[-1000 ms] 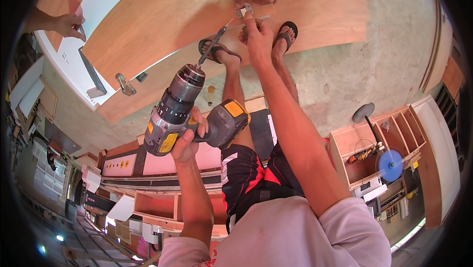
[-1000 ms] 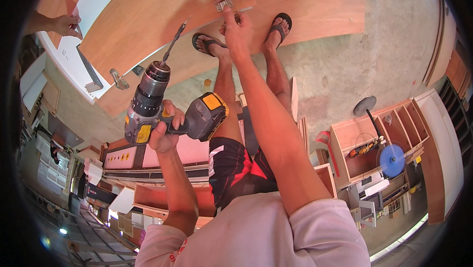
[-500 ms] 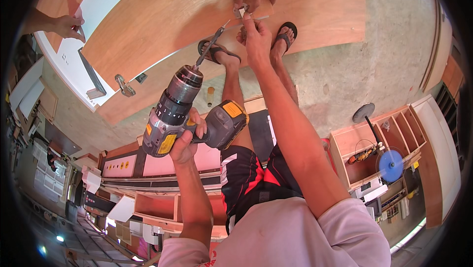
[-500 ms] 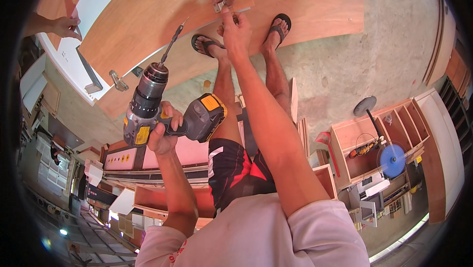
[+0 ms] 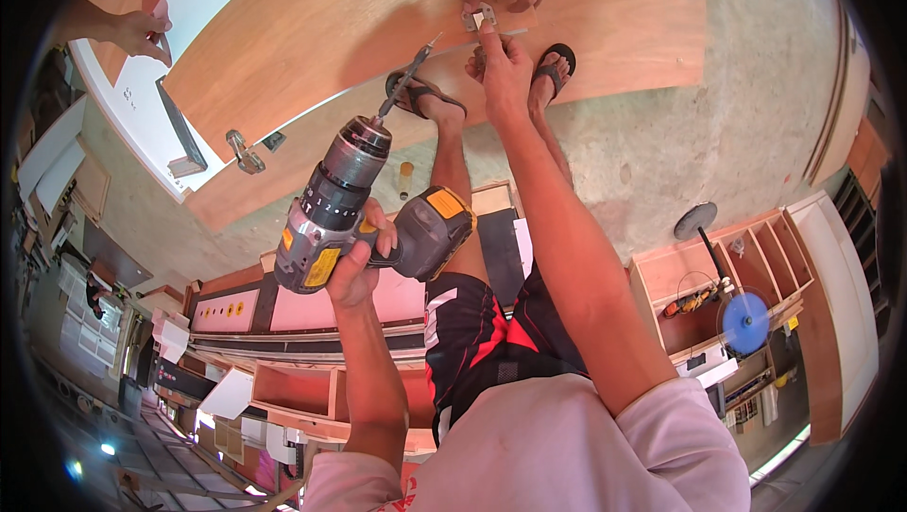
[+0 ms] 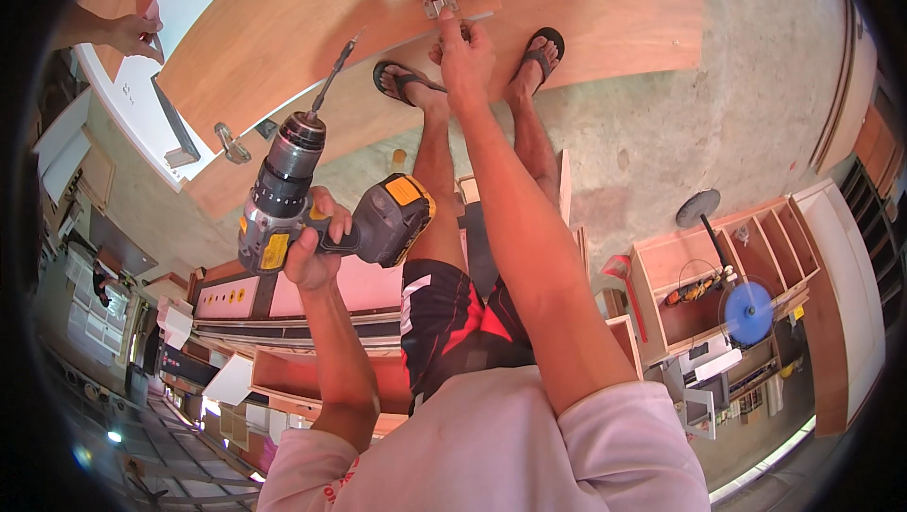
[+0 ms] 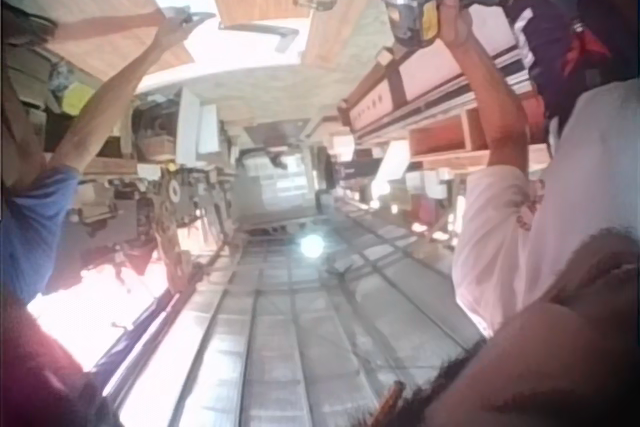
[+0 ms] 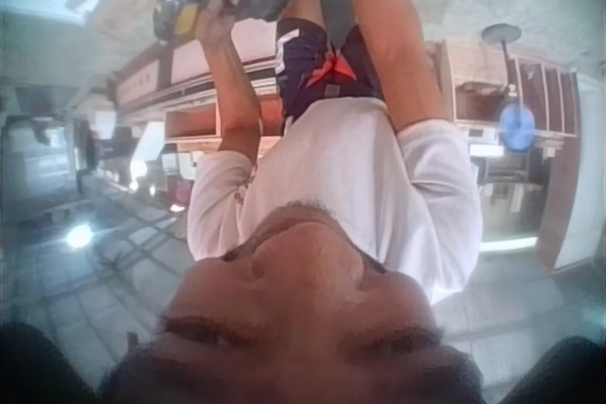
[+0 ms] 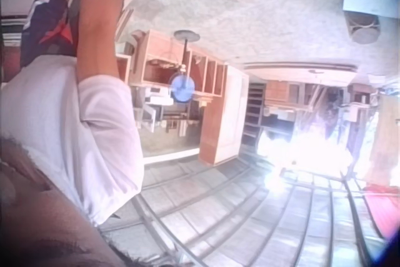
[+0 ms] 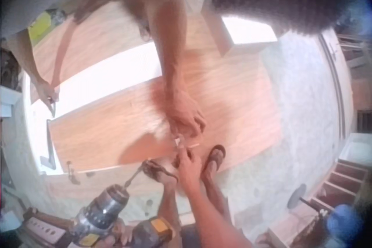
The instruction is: The person positions a metal hinge on a wooden panel and uses a cordless drill to drive screws into it. Another person assists by holding the panel steady. The person repeats the process for a second hinge on the same panel.
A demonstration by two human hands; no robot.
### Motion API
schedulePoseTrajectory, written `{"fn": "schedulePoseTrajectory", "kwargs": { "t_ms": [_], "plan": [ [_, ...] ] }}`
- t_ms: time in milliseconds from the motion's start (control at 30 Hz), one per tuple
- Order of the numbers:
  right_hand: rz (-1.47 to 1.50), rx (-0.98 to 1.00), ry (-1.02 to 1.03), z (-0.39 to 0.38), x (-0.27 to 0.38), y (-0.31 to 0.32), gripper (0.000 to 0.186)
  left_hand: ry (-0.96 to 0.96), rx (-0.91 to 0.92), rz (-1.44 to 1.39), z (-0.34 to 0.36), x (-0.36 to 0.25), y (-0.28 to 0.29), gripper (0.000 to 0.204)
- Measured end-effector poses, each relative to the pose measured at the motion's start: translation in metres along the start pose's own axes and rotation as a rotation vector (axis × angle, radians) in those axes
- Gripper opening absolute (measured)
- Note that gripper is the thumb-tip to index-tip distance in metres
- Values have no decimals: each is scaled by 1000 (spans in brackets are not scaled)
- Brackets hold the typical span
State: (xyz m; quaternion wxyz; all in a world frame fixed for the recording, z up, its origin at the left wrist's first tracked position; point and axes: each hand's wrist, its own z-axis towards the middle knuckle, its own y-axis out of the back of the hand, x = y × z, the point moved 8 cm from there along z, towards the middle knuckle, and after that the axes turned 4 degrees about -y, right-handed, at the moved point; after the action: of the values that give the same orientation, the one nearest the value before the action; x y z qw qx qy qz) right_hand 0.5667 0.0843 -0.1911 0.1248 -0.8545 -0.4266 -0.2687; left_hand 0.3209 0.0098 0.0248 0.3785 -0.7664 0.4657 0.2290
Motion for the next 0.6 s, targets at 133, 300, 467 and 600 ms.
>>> {"fn": "schedulePoseTrajectory", "kwargs": {
  "t_ms": [133,300,467,600],
  "plan": [
    [3,0,7,0,2,4,46,-6,15,-5,-1,-3,0,59],
    [19,7,-11,-5,5,3,42,-18,56,-36,2,-7,-3,64],
    [-2,-15,-24,-8,7,1,41,10,68,42,3,-9,-6,67],
    [32,-1,-15,-9,9,-1,41,27,81,78,4,-8,-8,74]
  ]
}}
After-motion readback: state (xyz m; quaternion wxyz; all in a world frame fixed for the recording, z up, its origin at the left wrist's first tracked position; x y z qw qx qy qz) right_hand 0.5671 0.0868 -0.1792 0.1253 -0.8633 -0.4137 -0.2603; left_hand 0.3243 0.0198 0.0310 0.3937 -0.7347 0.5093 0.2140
